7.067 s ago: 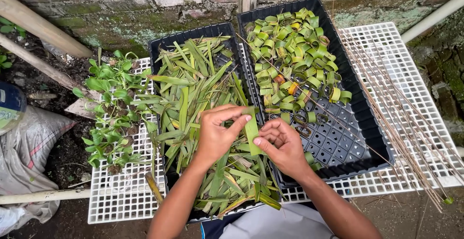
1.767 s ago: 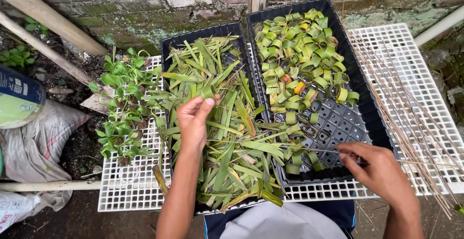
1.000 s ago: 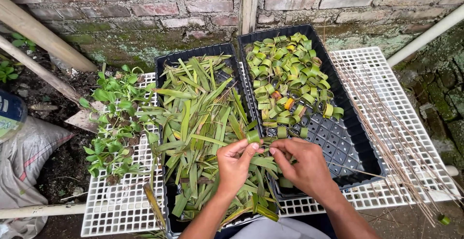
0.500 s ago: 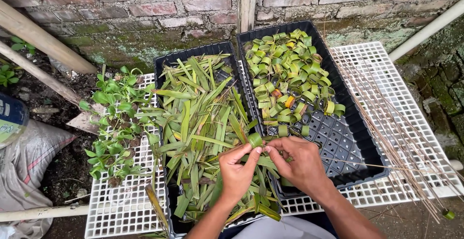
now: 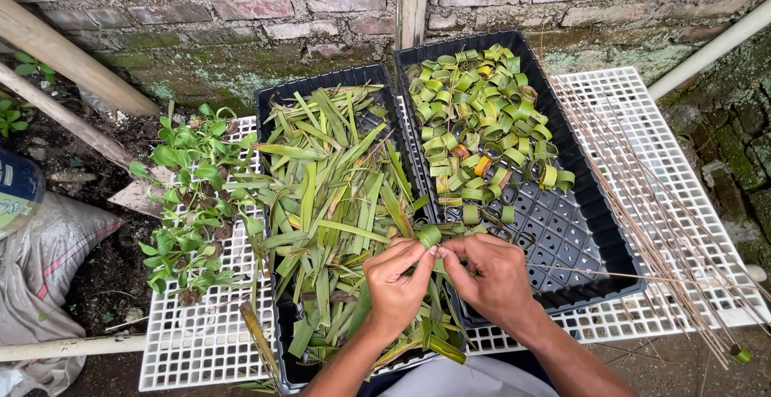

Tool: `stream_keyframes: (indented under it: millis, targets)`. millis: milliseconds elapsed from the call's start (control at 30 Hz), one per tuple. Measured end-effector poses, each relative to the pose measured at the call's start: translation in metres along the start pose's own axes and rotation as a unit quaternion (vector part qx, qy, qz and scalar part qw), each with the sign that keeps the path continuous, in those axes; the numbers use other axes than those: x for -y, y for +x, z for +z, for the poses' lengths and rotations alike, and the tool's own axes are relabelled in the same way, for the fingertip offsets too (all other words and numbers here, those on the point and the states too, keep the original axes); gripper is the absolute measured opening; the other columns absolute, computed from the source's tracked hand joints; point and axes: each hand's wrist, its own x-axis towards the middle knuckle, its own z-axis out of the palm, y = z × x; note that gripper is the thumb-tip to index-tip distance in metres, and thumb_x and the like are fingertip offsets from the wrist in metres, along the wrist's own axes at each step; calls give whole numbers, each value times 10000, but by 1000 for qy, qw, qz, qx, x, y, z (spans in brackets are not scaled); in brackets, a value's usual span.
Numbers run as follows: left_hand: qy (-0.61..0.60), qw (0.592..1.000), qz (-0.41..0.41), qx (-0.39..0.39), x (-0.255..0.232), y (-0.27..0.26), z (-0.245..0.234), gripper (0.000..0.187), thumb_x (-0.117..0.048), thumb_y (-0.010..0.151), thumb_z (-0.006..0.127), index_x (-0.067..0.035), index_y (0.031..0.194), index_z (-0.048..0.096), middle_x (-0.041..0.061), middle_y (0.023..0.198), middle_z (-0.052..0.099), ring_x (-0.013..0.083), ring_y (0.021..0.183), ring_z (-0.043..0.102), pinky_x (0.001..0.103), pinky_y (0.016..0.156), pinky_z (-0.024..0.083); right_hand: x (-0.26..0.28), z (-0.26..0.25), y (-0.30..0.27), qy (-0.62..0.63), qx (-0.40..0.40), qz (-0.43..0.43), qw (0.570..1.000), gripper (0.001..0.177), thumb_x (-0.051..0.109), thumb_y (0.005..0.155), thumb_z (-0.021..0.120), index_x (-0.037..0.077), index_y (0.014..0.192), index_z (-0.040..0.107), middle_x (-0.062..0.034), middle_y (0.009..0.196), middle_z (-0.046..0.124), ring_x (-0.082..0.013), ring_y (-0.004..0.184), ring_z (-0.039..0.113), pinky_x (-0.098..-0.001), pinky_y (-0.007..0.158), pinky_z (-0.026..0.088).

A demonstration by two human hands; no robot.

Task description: The person sits and weaves long green leaves around thin wooden sticks. They pick leaves from a black tray, wrap them around the sticks, and place the finished items into a second tray. The process is repeated continuously throughout the video.

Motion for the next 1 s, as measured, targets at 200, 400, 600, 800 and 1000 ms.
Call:
stream_keyframes:
  millis: [200,400,600,800,1000]
  targets:
    - [2,1000,8,11,6,-4,1,182,109,865,713,36,1029,745,148,914,779,207,791,727,273,697,625,-1,2,-5,15,5,28,999,70,114,902,713,60,874,748,-15,632,684,-102,463,508,-276,402,440]
    - [11,999,12,35,3,0,2,184,103,883,707,19,1041,751,133,934,788,202,794,748,287,730,620,-6,-1,-4,23,13,46,999,50,99,894,718,63,874,745,-16,651,693,-108,485,534,-272,418,441]
    - [-24,996,-71,45,2,2,-2,205,13,923,676,44,1122,716,177,1025,778,240,893,776,305,802,675,0,-20,13,44,58,42,996,155,129,940,677,45,1034,767,-58,920,806,-164,678,687,-314,615,555]
    - [20,992,-122,20,-3,8,-4,160,-54,893,732,-25,1047,764,134,1001,791,216,917,766,315,861,652,-9,-17,7,-16,33,39,999,114,143,921,728,63,992,769,-68,919,786,-192,805,747,-340,758,611]
    - [-20,989,-142,43,1,9,-8,143,-47,880,759,-37,1022,773,114,914,791,184,802,732,286,741,638,-22,-6,1,-71,32,23,997,77,214,936,731,159,971,772,12,903,795,-127,769,703,-325,713,436]
